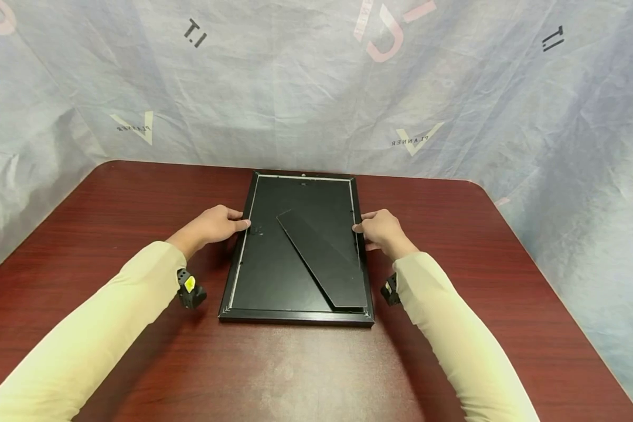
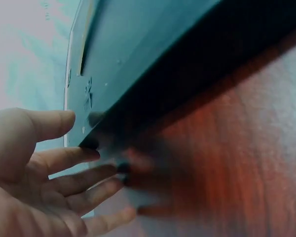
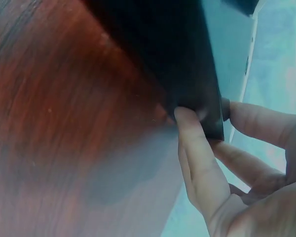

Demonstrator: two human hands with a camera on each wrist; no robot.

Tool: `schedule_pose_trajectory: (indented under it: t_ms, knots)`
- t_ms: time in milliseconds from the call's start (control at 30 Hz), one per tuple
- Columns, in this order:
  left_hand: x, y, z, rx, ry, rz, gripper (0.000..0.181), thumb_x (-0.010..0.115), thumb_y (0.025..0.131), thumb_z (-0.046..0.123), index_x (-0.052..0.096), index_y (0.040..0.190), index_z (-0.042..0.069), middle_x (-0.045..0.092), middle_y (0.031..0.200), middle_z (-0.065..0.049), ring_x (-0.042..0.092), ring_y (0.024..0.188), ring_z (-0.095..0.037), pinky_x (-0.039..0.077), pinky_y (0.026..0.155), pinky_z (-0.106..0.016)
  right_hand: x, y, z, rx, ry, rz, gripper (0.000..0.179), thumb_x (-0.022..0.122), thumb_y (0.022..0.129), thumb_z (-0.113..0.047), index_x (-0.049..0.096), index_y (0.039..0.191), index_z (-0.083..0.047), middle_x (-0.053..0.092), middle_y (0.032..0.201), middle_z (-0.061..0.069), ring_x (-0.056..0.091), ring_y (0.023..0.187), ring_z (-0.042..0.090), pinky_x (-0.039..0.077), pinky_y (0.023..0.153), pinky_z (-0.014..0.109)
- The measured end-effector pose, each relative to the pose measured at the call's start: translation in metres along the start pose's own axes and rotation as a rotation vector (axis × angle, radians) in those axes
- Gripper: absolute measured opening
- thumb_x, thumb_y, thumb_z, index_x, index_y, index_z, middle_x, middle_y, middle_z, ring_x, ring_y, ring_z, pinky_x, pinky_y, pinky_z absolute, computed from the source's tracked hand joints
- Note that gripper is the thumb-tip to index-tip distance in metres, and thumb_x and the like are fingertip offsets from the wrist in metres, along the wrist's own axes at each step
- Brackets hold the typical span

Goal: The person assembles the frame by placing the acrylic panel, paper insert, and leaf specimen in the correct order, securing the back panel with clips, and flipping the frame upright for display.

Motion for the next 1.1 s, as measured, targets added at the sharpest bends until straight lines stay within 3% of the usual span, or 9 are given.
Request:
schedule_pose_trajectory:
  t_ms: [133,333,433,533,700,800,900,1000,1100]
  knots:
    - [-0.005,-0.003,0.005,0.017,-0.064,0.015,0.054,0.047,0.109,0.027,0.038,0.156,0.0,0.034,0.16,-0.022,0.028,0.15,-0.038,0.03,0.118,-0.051,-0.006,-0.007,-0.003,-0.027,0.024,0.045,0.058,0.054,0.105,-0.012,0.032,0.158,0.001,0.046,0.151,0.027,0.049,0.136,0.041,0.052,0.1,0.046]
    - [-0.015,-0.009,0.016,0.048,-0.148,0.065,0.055,0.048,0.109,0.024,0.034,0.158,0.004,0.046,0.153,-0.022,0.058,0.129,-0.034,0.039,0.114,-0.047,-0.015,-0.015,-0.009,-0.075,0.07,0.14,0.058,0.055,0.105,-0.014,0.036,0.158,-0.006,0.041,0.157,0.022,0.049,0.137,0.037,0.05,0.103,0.048]
    - [-0.019,-0.009,0.021,0.071,-0.147,0.122,0.054,0.049,0.109,0.025,0.036,0.158,0.006,0.044,0.155,-0.02,0.051,0.136,-0.033,0.037,0.114,-0.048,-0.019,-0.019,-0.015,-0.106,0.08,0.193,0.056,0.057,0.104,-0.015,0.04,0.157,-0.008,0.036,0.16,0.018,0.045,0.14,0.034,0.051,0.101,0.046]
    - [-0.022,-0.011,0.026,0.098,-0.132,0.183,0.053,0.05,0.109,0.025,0.037,0.158,0.009,0.045,0.155,-0.018,0.046,0.14,-0.034,0.039,0.113,-0.048,-0.022,-0.024,-0.02,-0.136,0.09,0.248,0.053,0.059,0.104,-0.016,0.045,0.154,-0.01,0.044,0.155,0.016,0.048,0.138,0.031,0.054,0.098,0.043]
    - [-0.026,-0.015,0.034,0.132,-0.183,0.264,0.055,0.049,0.109,0.026,0.033,0.16,0.014,0.06,0.14,-0.019,0.069,0.095,-0.037,0.055,0.086,-0.041,-0.026,-0.03,-0.028,-0.201,0.119,0.342,0.052,0.061,0.104,-0.019,0.048,0.153,-0.015,0.058,0.14,0.014,0.059,0.125,0.025,0.057,0.091,0.034]
    - [-0.028,-0.017,0.037,0.161,-0.205,0.327,0.055,0.049,0.109,0.026,0.032,0.16,0.017,0.064,0.133,-0.021,0.071,0.076,-0.03,0.057,0.076,-0.039,-0.027,-0.032,-0.032,-0.251,0.116,0.418,0.052,0.062,0.103,-0.021,0.049,0.153,-0.018,0.06,0.135,0.011,0.064,0.111,0.016,0.057,0.083,0.023]
    - [-0.031,-0.017,0.04,0.198,-0.206,0.416,0.054,0.05,0.109,0.027,0.035,0.159,0.018,0.064,0.13,-0.023,0.062,0.064,-0.027,0.054,0.08,-0.038,-0.028,-0.034,-0.035,-0.305,0.112,0.504,0.05,0.064,0.102,-0.022,0.053,0.151,-0.02,0.064,0.131,0.011,0.065,0.094,0.005,0.054,0.074,0.016]
    - [-0.032,-0.017,0.043,0.241,-0.217,0.501,0.052,0.052,0.108,0.026,0.038,0.158,0.019,0.065,0.131,-0.021,0.062,0.074,-0.027,0.05,0.085,-0.041,-0.027,-0.036,-0.038,-0.358,0.127,0.583,0.049,0.066,0.1,-0.02,0.055,0.148,-0.02,0.066,0.13,0.01,0.063,0.087,-0.002,0.052,0.07,0.014]
    - [-0.033,-0.016,0.044,0.292,-0.256,0.571,0.051,0.055,0.106,0.024,0.043,0.156,0.017,0.065,0.135,-0.016,0.07,0.098,-0.028,0.052,0.093,-0.042,-0.027,-0.037,-0.04,-0.408,0.164,0.643,0.048,0.068,0.099,-0.017,0.059,0.146,-0.021,0.066,0.128,0.008,0.065,0.094,-0.002,0.052,0.07,0.015]
Point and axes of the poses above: each hand's wrist, its own y-axis towards the middle knuckle, its own x-axis out of the palm, z = x × y, the point moved 2 cm from there along y, towards the middle knuckle
